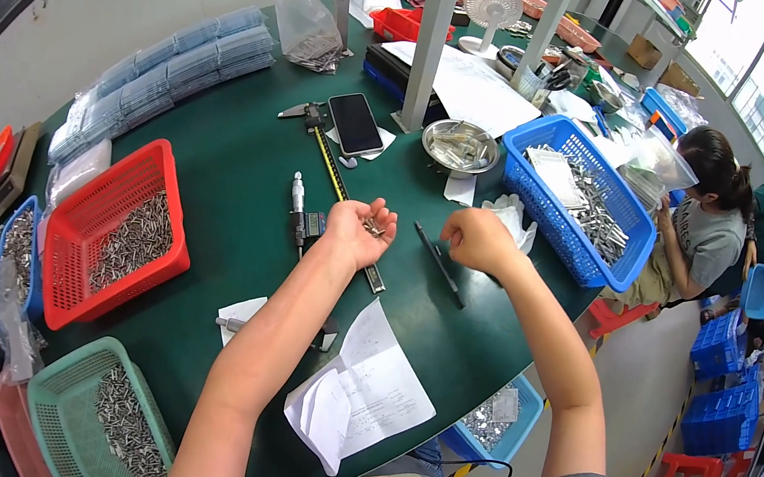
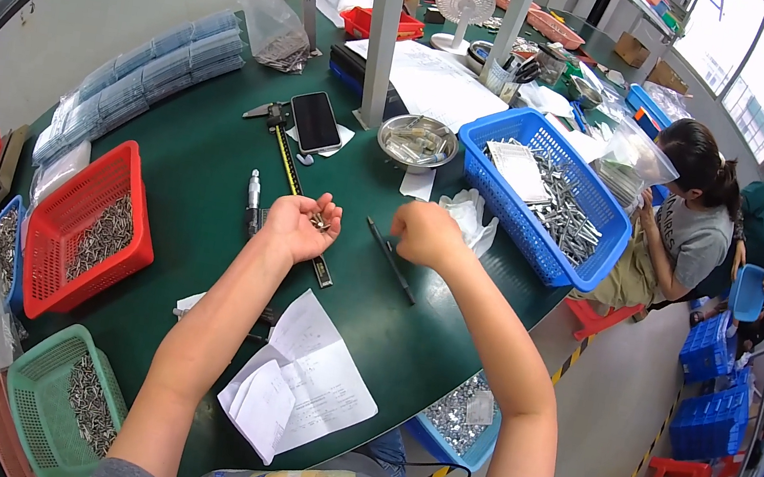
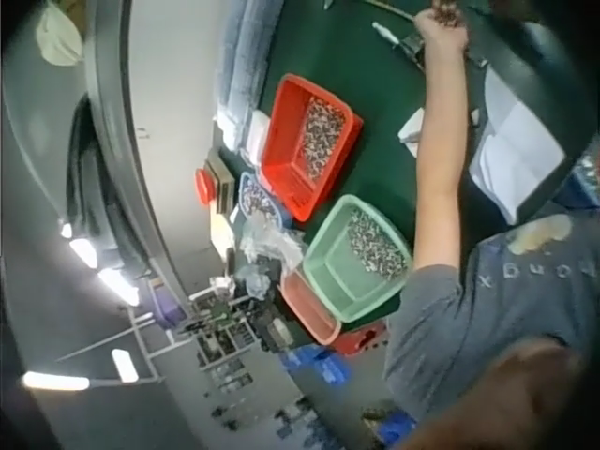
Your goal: The person inspects small metal components using a digital micrometer, then organizes them into plastic bins by hand.
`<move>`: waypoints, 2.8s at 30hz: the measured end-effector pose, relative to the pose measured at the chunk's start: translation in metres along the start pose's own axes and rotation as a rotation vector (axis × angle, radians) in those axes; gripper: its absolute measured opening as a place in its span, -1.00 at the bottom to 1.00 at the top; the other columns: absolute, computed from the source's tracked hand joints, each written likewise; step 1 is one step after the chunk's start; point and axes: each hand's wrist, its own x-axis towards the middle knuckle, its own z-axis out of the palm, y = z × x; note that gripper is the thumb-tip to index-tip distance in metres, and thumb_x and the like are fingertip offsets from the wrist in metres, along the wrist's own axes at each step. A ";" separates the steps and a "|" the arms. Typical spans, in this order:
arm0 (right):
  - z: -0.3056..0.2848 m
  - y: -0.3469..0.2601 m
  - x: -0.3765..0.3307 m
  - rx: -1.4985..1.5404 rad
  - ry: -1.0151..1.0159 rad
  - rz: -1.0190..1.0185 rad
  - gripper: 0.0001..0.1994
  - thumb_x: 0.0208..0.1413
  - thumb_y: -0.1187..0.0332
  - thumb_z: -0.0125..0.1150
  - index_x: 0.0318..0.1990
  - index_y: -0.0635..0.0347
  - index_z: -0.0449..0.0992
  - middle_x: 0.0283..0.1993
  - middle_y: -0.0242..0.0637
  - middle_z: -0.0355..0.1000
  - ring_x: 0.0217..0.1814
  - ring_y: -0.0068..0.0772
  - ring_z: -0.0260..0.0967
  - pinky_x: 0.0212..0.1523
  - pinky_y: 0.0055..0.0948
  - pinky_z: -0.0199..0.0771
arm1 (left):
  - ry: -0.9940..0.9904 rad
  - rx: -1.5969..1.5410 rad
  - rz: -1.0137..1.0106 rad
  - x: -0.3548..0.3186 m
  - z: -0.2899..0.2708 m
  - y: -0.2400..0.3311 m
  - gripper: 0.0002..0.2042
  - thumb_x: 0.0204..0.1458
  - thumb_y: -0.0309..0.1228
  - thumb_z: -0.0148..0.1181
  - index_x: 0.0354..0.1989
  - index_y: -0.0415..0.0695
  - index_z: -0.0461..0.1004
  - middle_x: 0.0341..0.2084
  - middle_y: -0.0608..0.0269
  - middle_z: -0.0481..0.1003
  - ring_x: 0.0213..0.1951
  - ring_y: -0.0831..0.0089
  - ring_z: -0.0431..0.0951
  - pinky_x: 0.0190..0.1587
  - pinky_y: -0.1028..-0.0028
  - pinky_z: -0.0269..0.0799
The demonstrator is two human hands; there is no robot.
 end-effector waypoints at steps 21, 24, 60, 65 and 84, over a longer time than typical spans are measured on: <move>-0.008 0.009 0.051 1.146 -0.008 0.741 -0.49 0.00 0.02 -0.21 -0.17 0.38 0.29 -0.44 -0.20 0.42 -0.55 -0.48 0.33 -0.61 -0.55 0.30 | -0.171 0.057 -0.006 -0.018 -0.010 -0.004 -0.72 -0.12 -0.36 -0.17 -0.29 -0.30 0.27 -0.38 0.10 0.32 -0.28 0.25 0.34 -0.18 0.35 0.27; 0.008 0.033 0.079 1.250 0.097 0.823 -0.60 0.00 0.11 -0.24 -0.28 0.33 0.32 -0.46 -0.20 0.43 -0.62 -0.53 0.28 -0.68 -0.60 0.21 | -0.216 0.010 -0.028 -0.023 -0.016 0.002 -0.75 -0.15 -0.36 -0.14 -0.34 -0.26 0.32 -0.44 0.14 0.36 -0.35 0.29 0.37 -0.24 0.37 0.29; 0.021 0.059 0.071 0.129 0.462 0.600 -0.81 -0.19 0.21 0.11 -0.44 0.06 0.49 -0.38 -0.15 0.41 -0.30 -0.09 0.35 -0.30 -0.24 0.33 | 0.388 1.838 0.952 0.086 0.071 -0.013 -0.71 -0.36 -0.24 0.28 -0.51 -0.18 0.45 -0.36 0.10 0.38 -0.31 0.21 0.44 -0.30 0.35 0.37; 0.027 0.056 0.070 0.171 0.487 0.549 -0.83 -0.20 0.23 0.13 -0.54 0.12 0.46 -0.41 -0.20 0.41 -0.32 -0.14 0.36 -0.35 -0.25 0.32 | 0.401 1.718 1.134 0.106 0.063 -0.019 -0.74 -0.38 -0.26 0.28 -0.58 -0.17 0.43 -0.49 0.19 0.40 -0.40 0.23 0.43 -0.41 0.31 0.34; 0.040 0.044 0.057 0.336 0.572 0.173 -0.89 -0.24 0.40 0.14 -0.49 0.19 0.46 -0.48 -0.21 0.39 -0.41 -0.21 0.36 -0.40 -0.32 0.33 | 0.047 0.933 0.246 0.090 0.054 0.010 -0.87 -0.15 -0.40 -0.03 -0.59 -0.19 0.31 -0.68 0.33 0.29 -0.67 0.55 0.27 -0.65 0.62 0.20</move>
